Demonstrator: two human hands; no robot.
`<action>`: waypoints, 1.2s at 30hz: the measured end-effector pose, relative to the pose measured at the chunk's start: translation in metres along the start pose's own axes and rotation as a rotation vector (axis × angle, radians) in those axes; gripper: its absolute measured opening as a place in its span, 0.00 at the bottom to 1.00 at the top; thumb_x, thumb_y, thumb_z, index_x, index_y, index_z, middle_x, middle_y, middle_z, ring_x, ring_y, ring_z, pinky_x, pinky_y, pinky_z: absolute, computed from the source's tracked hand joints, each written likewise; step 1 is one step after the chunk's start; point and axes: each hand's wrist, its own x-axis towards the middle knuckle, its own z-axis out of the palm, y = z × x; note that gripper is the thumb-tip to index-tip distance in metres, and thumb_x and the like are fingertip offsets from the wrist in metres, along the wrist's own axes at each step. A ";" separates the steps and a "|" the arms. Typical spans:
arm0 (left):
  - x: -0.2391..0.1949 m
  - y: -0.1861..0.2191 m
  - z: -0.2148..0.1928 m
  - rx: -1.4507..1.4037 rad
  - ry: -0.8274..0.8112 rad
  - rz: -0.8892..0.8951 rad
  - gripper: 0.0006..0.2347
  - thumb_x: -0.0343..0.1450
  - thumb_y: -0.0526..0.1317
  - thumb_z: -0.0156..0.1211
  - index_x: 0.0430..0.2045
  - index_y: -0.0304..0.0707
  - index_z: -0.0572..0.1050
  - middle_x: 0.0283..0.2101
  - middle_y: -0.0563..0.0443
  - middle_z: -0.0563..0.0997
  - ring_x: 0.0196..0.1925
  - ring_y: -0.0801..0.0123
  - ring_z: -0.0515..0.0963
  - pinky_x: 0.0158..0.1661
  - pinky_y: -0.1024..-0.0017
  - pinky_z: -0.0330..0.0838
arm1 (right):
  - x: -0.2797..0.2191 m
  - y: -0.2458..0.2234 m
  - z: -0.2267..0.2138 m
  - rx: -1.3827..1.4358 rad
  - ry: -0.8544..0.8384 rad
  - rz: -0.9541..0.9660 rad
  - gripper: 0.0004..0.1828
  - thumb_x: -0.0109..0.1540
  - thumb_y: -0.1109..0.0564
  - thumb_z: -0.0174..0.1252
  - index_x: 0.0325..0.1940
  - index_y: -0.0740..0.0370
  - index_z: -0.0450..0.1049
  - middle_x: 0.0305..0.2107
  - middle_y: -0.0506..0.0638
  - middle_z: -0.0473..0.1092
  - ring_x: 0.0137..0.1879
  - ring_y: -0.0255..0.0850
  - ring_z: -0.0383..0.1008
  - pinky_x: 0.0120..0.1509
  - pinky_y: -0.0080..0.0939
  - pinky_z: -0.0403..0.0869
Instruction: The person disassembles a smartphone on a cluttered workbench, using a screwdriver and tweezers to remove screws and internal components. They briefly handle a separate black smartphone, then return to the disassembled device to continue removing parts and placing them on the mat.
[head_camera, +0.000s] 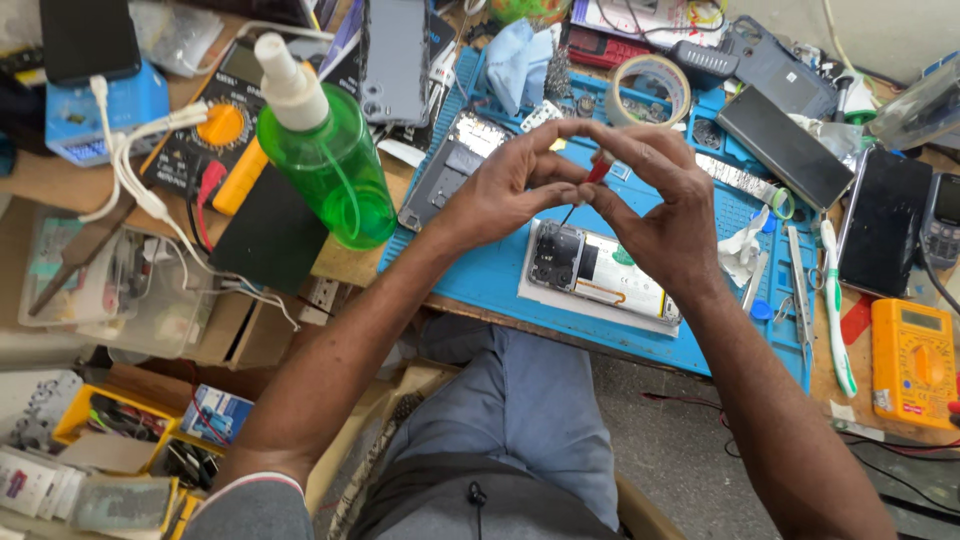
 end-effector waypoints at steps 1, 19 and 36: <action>0.003 -0.003 -0.002 0.014 0.012 -0.009 0.23 0.76 0.28 0.60 0.66 0.33 0.62 0.47 0.44 0.85 0.51 0.75 0.83 0.55 0.73 0.78 | 0.002 0.000 0.000 0.025 -0.010 -0.009 0.31 0.61 0.61 0.73 0.68 0.54 0.74 0.51 0.51 0.76 0.61 0.45 0.75 0.69 0.48 0.72; -0.001 -0.006 -0.003 0.037 -0.048 -0.029 0.32 0.72 0.34 0.70 0.71 0.41 0.59 0.48 0.48 0.84 0.54 0.73 0.83 0.58 0.69 0.79 | -0.004 -0.002 0.001 0.006 -0.023 -0.043 0.32 0.62 0.63 0.71 0.70 0.52 0.72 0.54 0.49 0.76 0.64 0.45 0.74 0.71 0.51 0.70; -0.006 -0.005 -0.004 0.183 -0.026 -0.005 0.31 0.68 0.29 0.72 0.66 0.36 0.62 0.46 0.47 0.83 0.48 0.70 0.84 0.51 0.69 0.82 | -0.006 -0.011 0.005 0.236 -0.049 0.045 0.32 0.62 0.71 0.61 0.71 0.55 0.71 0.55 0.50 0.75 0.61 0.41 0.77 0.68 0.40 0.77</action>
